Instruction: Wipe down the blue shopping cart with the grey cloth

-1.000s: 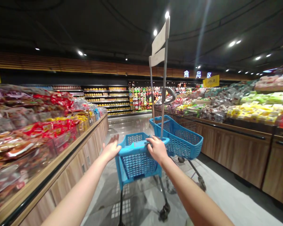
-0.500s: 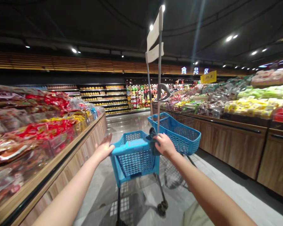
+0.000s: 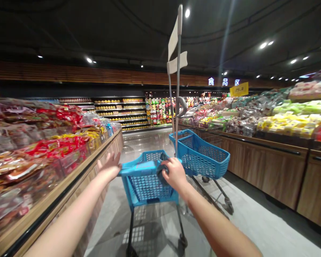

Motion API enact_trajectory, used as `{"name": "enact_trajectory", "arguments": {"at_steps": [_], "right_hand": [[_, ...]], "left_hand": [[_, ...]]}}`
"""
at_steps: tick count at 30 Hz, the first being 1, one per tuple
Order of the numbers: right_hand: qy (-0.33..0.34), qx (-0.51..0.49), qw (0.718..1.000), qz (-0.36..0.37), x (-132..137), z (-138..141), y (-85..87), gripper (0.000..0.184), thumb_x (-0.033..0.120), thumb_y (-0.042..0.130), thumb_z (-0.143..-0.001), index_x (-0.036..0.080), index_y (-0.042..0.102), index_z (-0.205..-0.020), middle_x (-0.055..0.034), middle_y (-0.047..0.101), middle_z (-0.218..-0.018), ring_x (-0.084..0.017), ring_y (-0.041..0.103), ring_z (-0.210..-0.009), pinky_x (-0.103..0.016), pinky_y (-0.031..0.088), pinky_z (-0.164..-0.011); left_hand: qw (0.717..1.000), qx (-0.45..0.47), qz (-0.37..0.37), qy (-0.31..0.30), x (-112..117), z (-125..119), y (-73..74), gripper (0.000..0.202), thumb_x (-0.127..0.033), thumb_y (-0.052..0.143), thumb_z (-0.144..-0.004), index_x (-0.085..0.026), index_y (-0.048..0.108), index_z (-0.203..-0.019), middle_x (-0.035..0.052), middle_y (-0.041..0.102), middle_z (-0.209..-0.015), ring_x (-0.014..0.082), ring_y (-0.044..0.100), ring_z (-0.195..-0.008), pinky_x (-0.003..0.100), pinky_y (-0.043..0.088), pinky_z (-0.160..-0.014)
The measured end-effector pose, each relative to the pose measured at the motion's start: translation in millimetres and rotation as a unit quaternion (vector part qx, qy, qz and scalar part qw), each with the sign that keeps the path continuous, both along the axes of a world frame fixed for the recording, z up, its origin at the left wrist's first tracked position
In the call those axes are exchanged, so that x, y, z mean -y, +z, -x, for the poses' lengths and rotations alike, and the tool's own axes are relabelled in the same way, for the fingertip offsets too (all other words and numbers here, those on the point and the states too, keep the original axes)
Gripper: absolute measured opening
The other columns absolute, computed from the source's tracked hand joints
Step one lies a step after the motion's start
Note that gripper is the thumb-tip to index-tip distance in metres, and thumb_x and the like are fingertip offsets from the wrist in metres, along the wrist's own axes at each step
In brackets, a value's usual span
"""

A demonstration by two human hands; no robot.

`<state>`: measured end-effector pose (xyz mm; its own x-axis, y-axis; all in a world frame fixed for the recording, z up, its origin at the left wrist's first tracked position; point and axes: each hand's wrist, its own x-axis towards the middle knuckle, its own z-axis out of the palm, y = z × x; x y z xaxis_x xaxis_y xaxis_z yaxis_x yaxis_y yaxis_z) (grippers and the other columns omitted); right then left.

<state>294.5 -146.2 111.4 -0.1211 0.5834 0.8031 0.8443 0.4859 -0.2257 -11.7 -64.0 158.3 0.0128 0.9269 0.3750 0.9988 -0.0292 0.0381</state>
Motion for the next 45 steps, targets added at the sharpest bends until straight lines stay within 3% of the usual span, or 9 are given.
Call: {"name": "enact_trajectory", "arguments": {"at_steps": [5,11,17,20,26,30,34,41,45], "right_hand": [[0.145,0.088,0.985,0.017,22.9,21.5,7.9,0.039,0.011,0.06,-0.072,0.024,0.065,-0.109,-0.0076,0.061,-0.11,-0.024,0.052,-0.108,-0.039,0.046,-0.093],[0.208,0.11,0.971,0.035,49.5,37.4,15.3,0.046,0.011,0.059,-0.067,0.024,0.064,-0.11,-0.0088,0.057,-0.117,-0.026,0.05,-0.117,-0.046,0.036,-0.106],[0.291,-0.047,0.952,0.084,76.6,18.8,13.3,0.03,0.012,0.051,-0.063,0.021,0.067,-0.087,-0.0043,0.064,-0.094,-0.022,0.059,-0.099,-0.036,0.046,-0.09],[0.225,-0.233,0.937,0.129,82.0,-9.6,18.8,0.017,0.022,0.054,-0.072,0.02,0.065,-0.084,-0.0016,0.065,-0.081,-0.019,0.06,-0.078,-0.03,0.048,-0.074],[0.134,-0.563,0.815,-0.023,38.1,-25.2,92.4,0.038,0.041,0.06,-0.071,0.019,0.062,-0.101,-0.0012,0.065,-0.085,-0.018,0.06,-0.073,-0.03,0.049,-0.069],[0.169,-0.466,0.861,-0.111,-9.9,14.2,125.3,0.047,0.043,0.061,-0.073,0.02,0.055,-0.114,-0.0029,0.064,-0.098,-0.019,0.059,-0.086,-0.032,0.049,-0.079],[0.196,-0.368,0.909,-0.031,-38.4,46.5,96.5,0.041,0.042,0.063,-0.075,0.019,0.054,-0.108,-0.0026,0.063,-0.092,-0.019,0.059,-0.085,-0.034,0.048,-0.083],[0.212,-0.268,0.939,0.044,-23.9,57.5,-8.7,0.034,0.037,0.053,-0.084,0.019,0.052,-0.112,-0.0047,0.065,-0.1,-0.021,0.061,-0.093,-0.033,0.048,-0.086],[0.187,-0.209,0.956,0.087,-18.5,45.0,-20.2,0.029,0.033,0.049,-0.086,0.02,0.056,-0.111,-0.0045,0.067,-0.102,-0.021,0.062,-0.095,-0.035,0.047,-0.089]], "left_hand": [[0.998,-0.038,-0.027,0.045,10.0,21.3,15.5,0.062,-0.029,0.034,-0.091,-0.014,0.027,-0.151,0.0196,0.016,-0.16,0.034,0.012,-0.147,0.067,0.012,-0.111],[0.991,0.061,0.001,-0.118,36.0,-28.1,13.8,0.068,-0.054,0.02,-0.096,-0.019,0.015,-0.154,0.0125,0.008,-0.161,0.029,0.008,-0.148,0.06,0.018,-0.114],[0.989,0.029,0.002,-0.142,33.9,-32.1,2.3,0.077,-0.064,0.023,-0.093,-0.02,0.013,-0.154,0.0126,0.004,-0.161,0.0305,0.002,-0.148,0.066,0.018,-0.11],[0.988,-0.012,-0.019,-0.153,28.2,-19.7,4.4,0.073,-0.059,0.029,-0.094,-0.019,0.014,-0.154,0.0134,0.004,-0.161,0.0287,0.002,-0.148,0.064,0.015,-0.112],[0.986,0.027,-0.056,-0.154,36.5,-35.4,8.1,0.068,-0.053,0.026,-0.097,-0.019,0.013,-0.154,0.0131,0.007,-0.161,0.0279,0.004,-0.148,0.062,0.012,-0.114],[0.98,0.07,-0.059,-0.176,45.3,-55.4,-1.8,0.066,-0.054,0.018,-0.098,-0.02,0.012,-0.154,0.0105,0.009,-0.161,0.0268,0.006,-0.149,0.061,0.014,-0.115],[0.98,0.075,-0.07,-0.169,43.9,-50.6,-7.2,0.066,-0.056,0.017,-0.098,-0.02,0.015,-0.154,0.0103,0.011,-0.161,0.0264,0.008,-0.149,0.06,0.014,-0.115],[0.98,0.101,-0.087,-0.146,34.1,-18.8,-3.5,0.063,-0.05,0.014,-0.099,-0.019,0.011,-0.154,0.0108,0.013,-0.161,0.0233,0.009,-0.149,0.058,0.011,-0.116],[0.98,0.084,-0.083,-0.159,31.2,-9.5,-4.0,0.063,-0.051,0.015,-0.099,-0.02,0.012,-0.154,0.0108,0.012,-0.161,0.0233,0.011,-0.148,0.057,0.012,-0.116]]}}
